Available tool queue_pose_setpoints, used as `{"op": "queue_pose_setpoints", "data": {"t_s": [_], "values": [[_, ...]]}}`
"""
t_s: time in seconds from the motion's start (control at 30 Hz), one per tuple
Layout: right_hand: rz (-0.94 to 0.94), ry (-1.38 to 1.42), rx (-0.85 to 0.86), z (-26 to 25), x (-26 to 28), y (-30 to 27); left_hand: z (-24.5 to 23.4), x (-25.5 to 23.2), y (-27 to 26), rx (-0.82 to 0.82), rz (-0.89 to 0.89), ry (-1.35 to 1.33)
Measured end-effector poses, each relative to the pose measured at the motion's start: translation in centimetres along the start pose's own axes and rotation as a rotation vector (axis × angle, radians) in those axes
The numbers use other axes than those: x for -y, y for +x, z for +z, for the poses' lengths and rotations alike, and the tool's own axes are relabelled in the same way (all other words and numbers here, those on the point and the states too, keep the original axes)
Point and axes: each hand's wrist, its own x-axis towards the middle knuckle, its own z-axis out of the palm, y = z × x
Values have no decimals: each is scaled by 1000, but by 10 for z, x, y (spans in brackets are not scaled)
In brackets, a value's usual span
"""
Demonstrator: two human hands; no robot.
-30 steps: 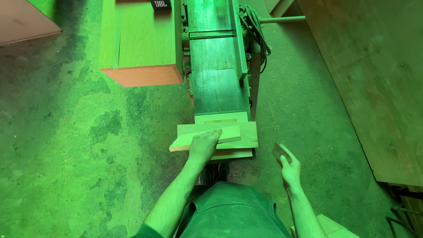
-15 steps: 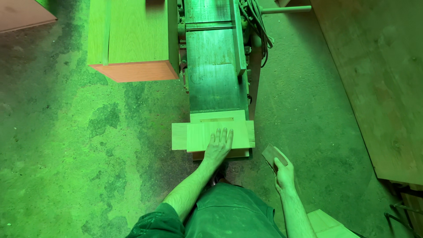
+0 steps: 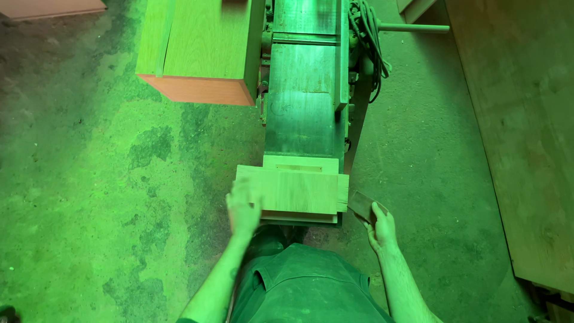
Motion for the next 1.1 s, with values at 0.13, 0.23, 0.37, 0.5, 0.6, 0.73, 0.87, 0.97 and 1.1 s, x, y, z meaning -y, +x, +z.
{"op": "queue_pose_setpoints", "data": {"t_s": [0.13, 0.23, 0.37, 0.5, 0.6, 0.73, 0.87, 0.97, 1.1], "values": [[-104, -10, 97, 8, -3, 24, 5, 80, -11, -7, -621, -556], [-173, -165, 207, 23, 3, 16, 5, 108, -7, 144, -819, -722], [-50, -100, 313, 26, -7, 45, -5, 100, 16, 178, -694, -970], [17, -66, 331, 39, -24, 53, 21, 90, 41, 270, -725, -1020], [-92, -240, 352, 51, -31, 30, 13, 61, 54, 409, -623, -937], [-195, -218, 216, 47, -58, 40, 25, 62, 40, 352, -650, -866], [-233, -153, 144, 43, -67, 54, -11, 43, 29, 253, -644, -903], [-260, -115, 118, 40, -58, 69, -14, 40, 38, 232, -660, -880], [-305, -27, 99, 82, 2, 55, -36, 27, 96, 246, -630, -891]]}}
